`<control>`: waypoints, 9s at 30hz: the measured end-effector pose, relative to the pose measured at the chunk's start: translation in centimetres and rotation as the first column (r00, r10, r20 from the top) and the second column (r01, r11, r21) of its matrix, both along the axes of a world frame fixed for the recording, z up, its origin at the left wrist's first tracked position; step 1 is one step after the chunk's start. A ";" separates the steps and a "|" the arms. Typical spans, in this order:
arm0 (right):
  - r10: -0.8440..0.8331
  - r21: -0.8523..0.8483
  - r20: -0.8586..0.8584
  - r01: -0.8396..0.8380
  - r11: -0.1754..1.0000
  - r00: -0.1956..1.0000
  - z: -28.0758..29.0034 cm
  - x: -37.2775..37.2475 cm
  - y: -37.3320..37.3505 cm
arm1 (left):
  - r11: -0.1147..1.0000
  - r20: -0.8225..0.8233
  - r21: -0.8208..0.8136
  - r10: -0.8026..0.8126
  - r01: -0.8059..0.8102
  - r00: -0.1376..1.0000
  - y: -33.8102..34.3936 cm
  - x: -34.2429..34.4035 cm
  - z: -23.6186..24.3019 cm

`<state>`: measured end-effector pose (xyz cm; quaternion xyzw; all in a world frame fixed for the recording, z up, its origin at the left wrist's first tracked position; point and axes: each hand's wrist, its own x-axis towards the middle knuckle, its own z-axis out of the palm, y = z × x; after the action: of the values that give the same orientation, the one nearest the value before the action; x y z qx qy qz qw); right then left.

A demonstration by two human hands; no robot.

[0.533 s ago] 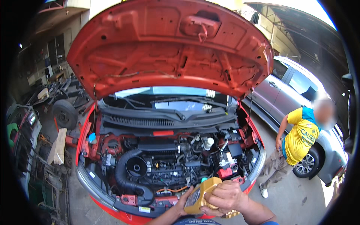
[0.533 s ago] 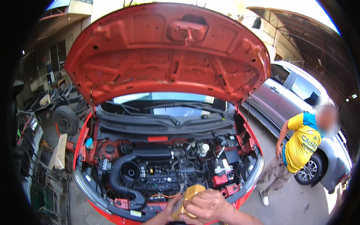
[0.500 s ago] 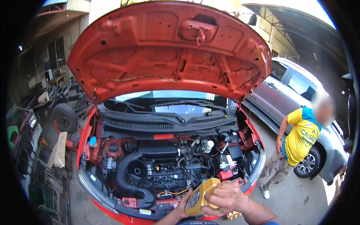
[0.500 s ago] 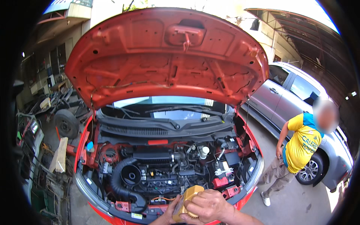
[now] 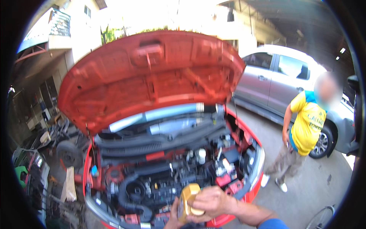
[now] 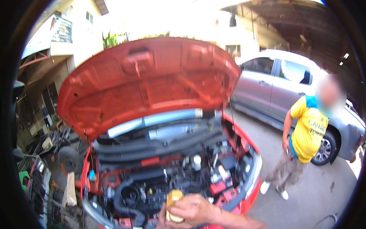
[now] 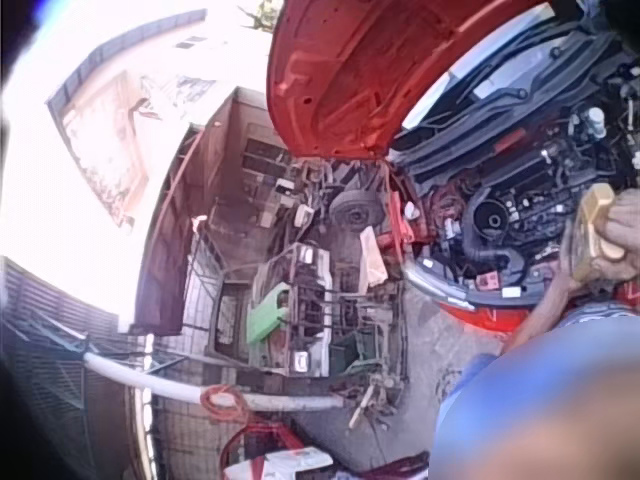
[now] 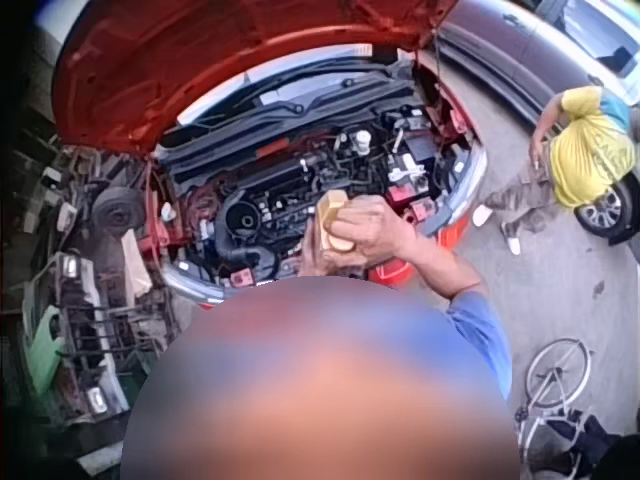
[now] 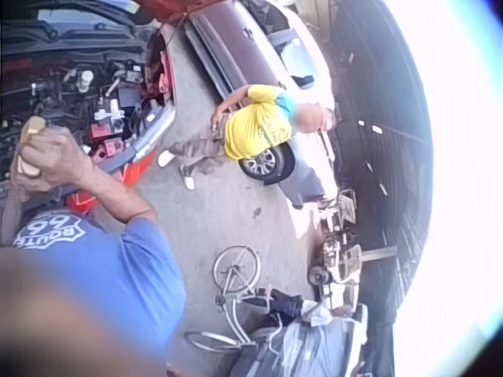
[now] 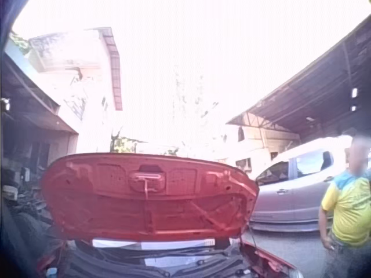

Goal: The person lowers a red car with a floor jack, retrieves a funnel, and pours engine oil into the engine. The person then places the funnel back into the engine opening.

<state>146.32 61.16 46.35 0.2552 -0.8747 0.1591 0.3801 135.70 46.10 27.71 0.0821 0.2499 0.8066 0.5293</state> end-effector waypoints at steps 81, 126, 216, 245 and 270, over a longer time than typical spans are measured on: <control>-0.674 0.164 0.695 0.858 0.487 0.250 -36.7 -9.4 34.8 | 0.990 0.453 -0.136 0.104 -0.047 0.886 -7.6 -1.2 -8.5; 0.432 -0.575 0.543 -0.057 0.816 0.720 -13.9 -7.2 -13.9 | 0.789 -0.959 -0.020 0.158 -0.614 0.235 -19.3 -4.5 -1.3; 0.313 0.016 0.897 0.733 0.680 -0.311 -109.9 11.4 -81.8 | -0.572 -0.585 -0.795 0.811 -0.202 0.005 -61.8 44.8 -54.7; 0.642 -0.770 0.550 0.623 0.141 0.535 -30.0 11.6 -36.8 | 0.173 -0.832 -0.508 0.156 -0.844 0.533 -60.6 26.5 -10.6; 0.092 -0.935 0.099 0.125 -0.333 0.991 -10.4 0.2 -14.0 | 0.833 -0.987 -0.058 0.033 -0.550 0.154 -20.3 -4.2 -0.2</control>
<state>146.49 47.15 35.94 -0.1867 -0.4009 0.8168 0.3705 131.54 25.85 27.55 0.3990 0.6948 0.5918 0.0881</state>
